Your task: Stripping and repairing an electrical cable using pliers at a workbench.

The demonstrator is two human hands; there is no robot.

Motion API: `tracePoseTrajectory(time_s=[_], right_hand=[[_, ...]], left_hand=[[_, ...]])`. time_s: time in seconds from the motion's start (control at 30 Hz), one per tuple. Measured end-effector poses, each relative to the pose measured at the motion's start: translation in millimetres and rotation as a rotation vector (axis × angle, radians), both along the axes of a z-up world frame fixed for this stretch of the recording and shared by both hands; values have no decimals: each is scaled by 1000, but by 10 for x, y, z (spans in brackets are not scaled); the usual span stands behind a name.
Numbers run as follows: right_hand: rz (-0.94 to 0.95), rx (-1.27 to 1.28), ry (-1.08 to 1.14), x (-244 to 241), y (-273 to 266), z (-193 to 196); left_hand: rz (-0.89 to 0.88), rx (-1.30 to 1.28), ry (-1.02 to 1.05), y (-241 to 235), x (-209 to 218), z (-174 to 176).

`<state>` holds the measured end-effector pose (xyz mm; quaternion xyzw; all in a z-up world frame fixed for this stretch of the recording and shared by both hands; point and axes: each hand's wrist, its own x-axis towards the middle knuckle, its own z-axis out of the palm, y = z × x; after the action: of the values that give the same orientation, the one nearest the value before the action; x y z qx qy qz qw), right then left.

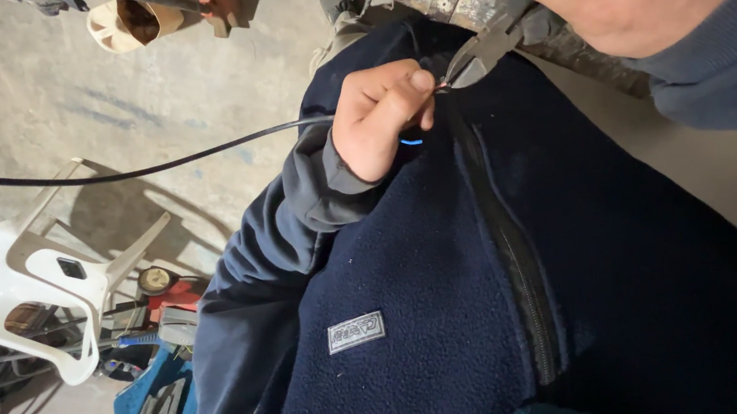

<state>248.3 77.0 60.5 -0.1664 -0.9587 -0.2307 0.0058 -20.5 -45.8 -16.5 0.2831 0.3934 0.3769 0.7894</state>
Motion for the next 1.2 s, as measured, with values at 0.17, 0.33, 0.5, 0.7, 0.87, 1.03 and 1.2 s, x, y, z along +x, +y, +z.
tracePoseTrajectory(time_s=[0.17,0.33,0.5,0.7,0.87,1.03,1.2], right_hand=[[-6,44,2,-18,-2,72],[13,40,27,45,-14,-4],[17,53,57,34,-19,15],[52,72,12,-3,-23,37],[36,-2,74,4,-59,18],[-68,-198,125,-61,-203,-17],[-169,-446,191,-53,-383,-97]], left_hand=[[-32,18,17,5,9,3],[-56,16,-18,11,-1,12],[-101,30,-75,-7,-18,14],[-139,71,-66,-19,-40,21],[-231,135,-143,-3,-65,11],[-288,272,25,109,-150,138],[-327,488,279,189,-198,319]])
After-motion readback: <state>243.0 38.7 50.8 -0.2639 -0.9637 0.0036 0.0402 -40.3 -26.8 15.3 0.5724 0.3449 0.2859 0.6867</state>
